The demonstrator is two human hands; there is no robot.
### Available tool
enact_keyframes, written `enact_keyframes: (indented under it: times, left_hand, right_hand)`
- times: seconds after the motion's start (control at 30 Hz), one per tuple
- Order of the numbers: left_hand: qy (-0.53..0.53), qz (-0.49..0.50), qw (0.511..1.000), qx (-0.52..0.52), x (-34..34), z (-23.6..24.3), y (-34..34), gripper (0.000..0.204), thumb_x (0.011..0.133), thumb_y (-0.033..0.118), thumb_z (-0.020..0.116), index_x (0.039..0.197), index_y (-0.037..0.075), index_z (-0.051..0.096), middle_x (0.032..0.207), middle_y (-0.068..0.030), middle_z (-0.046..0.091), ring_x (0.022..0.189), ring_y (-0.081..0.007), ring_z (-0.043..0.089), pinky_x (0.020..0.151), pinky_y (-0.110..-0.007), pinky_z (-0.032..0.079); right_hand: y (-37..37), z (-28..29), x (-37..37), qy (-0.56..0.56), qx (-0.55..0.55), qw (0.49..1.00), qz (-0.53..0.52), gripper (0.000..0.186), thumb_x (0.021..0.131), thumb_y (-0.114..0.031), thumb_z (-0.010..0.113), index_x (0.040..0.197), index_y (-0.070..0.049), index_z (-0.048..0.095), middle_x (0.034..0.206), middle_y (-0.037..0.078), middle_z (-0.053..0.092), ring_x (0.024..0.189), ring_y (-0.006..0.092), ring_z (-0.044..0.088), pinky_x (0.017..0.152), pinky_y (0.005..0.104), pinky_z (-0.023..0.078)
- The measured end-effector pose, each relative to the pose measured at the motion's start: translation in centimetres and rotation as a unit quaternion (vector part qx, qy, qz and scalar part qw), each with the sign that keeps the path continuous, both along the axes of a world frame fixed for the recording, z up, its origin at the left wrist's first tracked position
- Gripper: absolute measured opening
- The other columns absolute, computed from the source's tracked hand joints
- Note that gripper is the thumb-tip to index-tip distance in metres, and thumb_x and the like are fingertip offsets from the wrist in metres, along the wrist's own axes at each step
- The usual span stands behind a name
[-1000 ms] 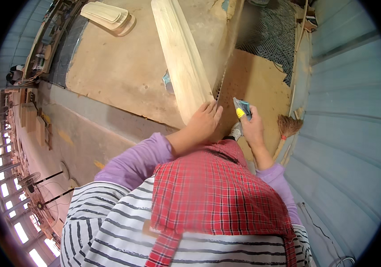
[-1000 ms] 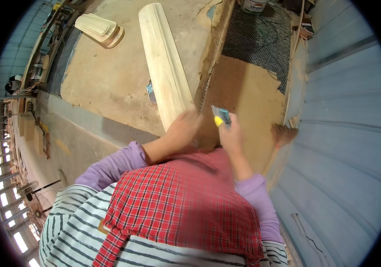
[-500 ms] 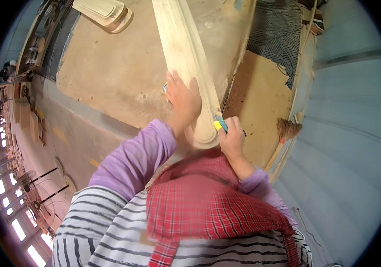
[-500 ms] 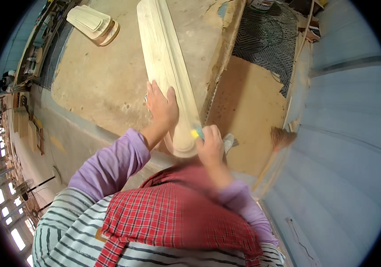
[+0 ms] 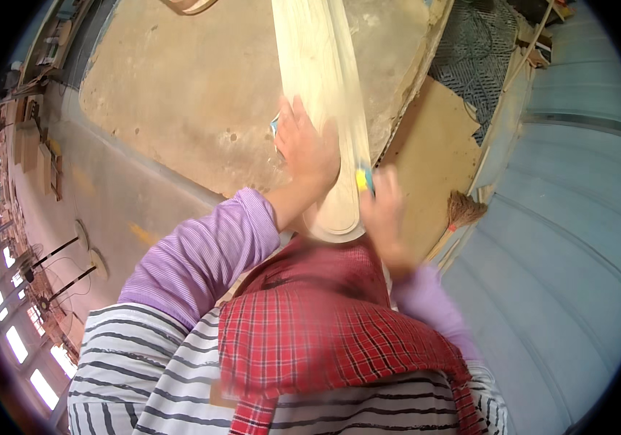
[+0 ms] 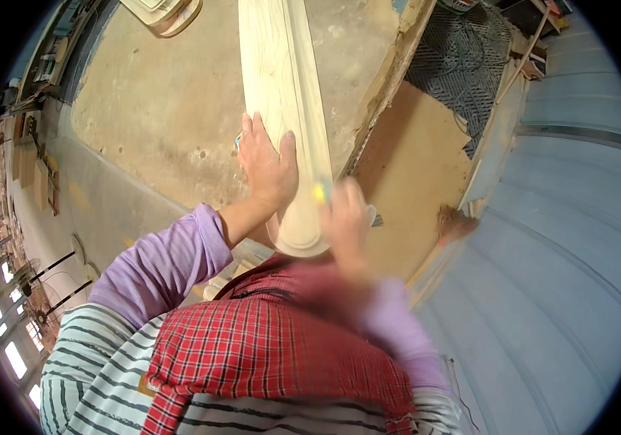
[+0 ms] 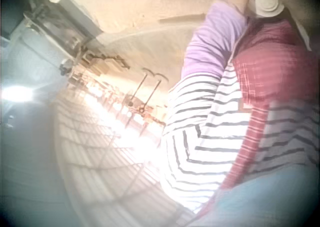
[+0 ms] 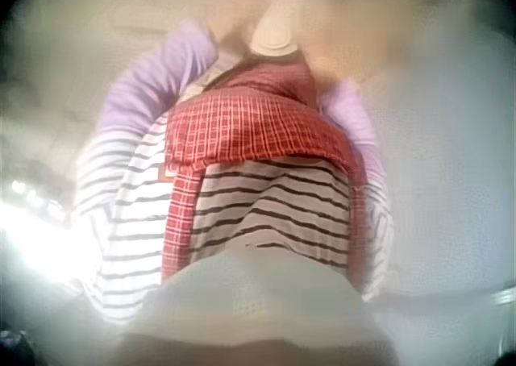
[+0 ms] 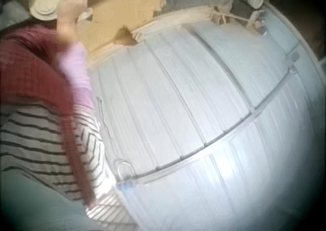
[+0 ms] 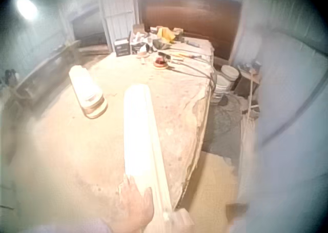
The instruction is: The person smooths a curved wooden piece with a sanding block, applies glue along the edges, and then uses a power sander to finish the surface. The person stacks the finished piece with others on the floor.
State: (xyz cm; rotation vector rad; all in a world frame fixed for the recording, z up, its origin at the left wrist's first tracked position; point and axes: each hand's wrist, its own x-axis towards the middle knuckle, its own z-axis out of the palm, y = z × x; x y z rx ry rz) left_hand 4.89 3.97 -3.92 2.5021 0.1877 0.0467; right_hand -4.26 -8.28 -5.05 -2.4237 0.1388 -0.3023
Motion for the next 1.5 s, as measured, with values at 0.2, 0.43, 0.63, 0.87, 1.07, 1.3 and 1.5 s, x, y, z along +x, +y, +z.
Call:
enact_keyframes:
  times: [0.2, 0.43, 0.63, 0.87, 1.07, 1.3, 1.5]
  left_hand:
    - [-0.014, 0.002, 1.0, -0.007, 0.1, 0.2, -0.3, 0.068, 0.091, 0.031, 0.052, 0.142, -0.005, 0.025, 0.147, -0.0288, 0.022, 0.135, -0.0415, 0.023, 0.11, -0.049, 0.014]
    - [0.003, 0.0, 1.0, -0.005, 0.1, -0.1, -0.2, 0.069, 0.089, 0.029, 0.054, 0.142, -0.003, 0.024, 0.149, -0.0266, 0.018, 0.136, -0.0385, 0.021, 0.111, -0.048, 0.012]
    - [-0.011, 0.0, 1.0, -0.005, 0.1, -0.1, -0.2, 0.069, 0.089, 0.029, 0.055, 0.142, -0.003, 0.025, 0.149, -0.0265, 0.018, 0.136, -0.0395, 0.02, 0.11, -0.048, 0.013]
    - [-0.018, -0.004, 1.0, -0.006, -0.1, -0.1, 0.0, 0.069, 0.09, 0.031, 0.053, 0.14, -0.007, 0.026, 0.145, -0.0323, 0.025, 0.133, -0.0435, 0.025, 0.109, -0.05, 0.015]
    - [-0.03, 0.0, 1.0, -0.007, 0.4, -0.3, -0.2, 0.069, 0.09, 0.032, 0.052, 0.14, -0.007, 0.027, 0.145, -0.0317, 0.025, 0.134, -0.0435, 0.024, 0.109, -0.05, 0.015]
    - [-0.029, -0.007, 0.999, -0.013, 0.0, -0.4, -0.1, 0.07, 0.091, 0.034, 0.051, 0.142, -0.006, 0.024, 0.147, -0.0307, 0.022, 0.135, -0.0438, 0.021, 0.11, -0.05, 0.012]
    - [0.001, 0.01, 1.0, -0.016, 0.2, 0.1, -0.3, 0.069, 0.089, 0.028, 0.057, 0.142, -0.003, 0.025, 0.149, -0.0258, 0.018, 0.135, -0.0395, 0.022, 0.109, -0.048, 0.013]
  right_hand:
    - [-0.1, 0.2, 6.8, -0.015, -0.036, 0.999, 0.017, 0.014, 0.073, -0.01, 0.06, 0.086, -0.005, 0.057, 0.084, 0.012, 0.053, 0.078, 0.0332, 0.056, 0.066, 0.0443, 0.048]
    - [-0.4, -0.3, 1.1, 0.009, -0.01, 1.0, 0.019, 0.01, 0.074, -0.01, 0.059, 0.082, -0.004, 0.056, 0.081, 0.015, 0.052, 0.071, 0.0365, 0.056, 0.059, 0.0456, 0.044]
    - [-0.2, 1.0, 7.1, -0.021, -0.009, 1.0, 0.022, 0.012, 0.075, -0.012, 0.06, 0.083, -0.005, 0.055, 0.082, 0.014, 0.054, 0.077, 0.0358, 0.057, 0.061, 0.0452, 0.046]
    - [-0.8, -0.6, 1.8, 0.001, -0.019, 0.999, 0.044, 0.014, 0.073, -0.012, 0.061, 0.084, -0.004, 0.056, 0.081, 0.015, 0.052, 0.074, 0.035, 0.056, 0.061, 0.0453, 0.045]
    - [-0.3, 0.7, 6.7, -0.013, -0.039, 0.999, 0.035, 0.013, 0.075, -0.012, 0.061, 0.086, -0.007, 0.057, 0.083, 0.013, 0.054, 0.076, 0.0322, 0.059, 0.062, 0.0449, 0.048]
    - [-1.1, -0.1, 2.7, -0.007, -0.003, 0.998, 0.055, 0.013, 0.073, -0.008, 0.06, 0.085, -0.005, 0.056, 0.08, 0.014, 0.051, 0.069, 0.0339, 0.055, 0.058, 0.0434, 0.045]
    - [-0.5, -0.2, 5.6, -0.043, -0.05, 0.997, 0.046, 0.015, 0.073, -0.012, 0.061, 0.086, -0.007, 0.057, 0.083, 0.012, 0.052, 0.073, 0.0316, 0.057, 0.061, 0.0427, 0.047]
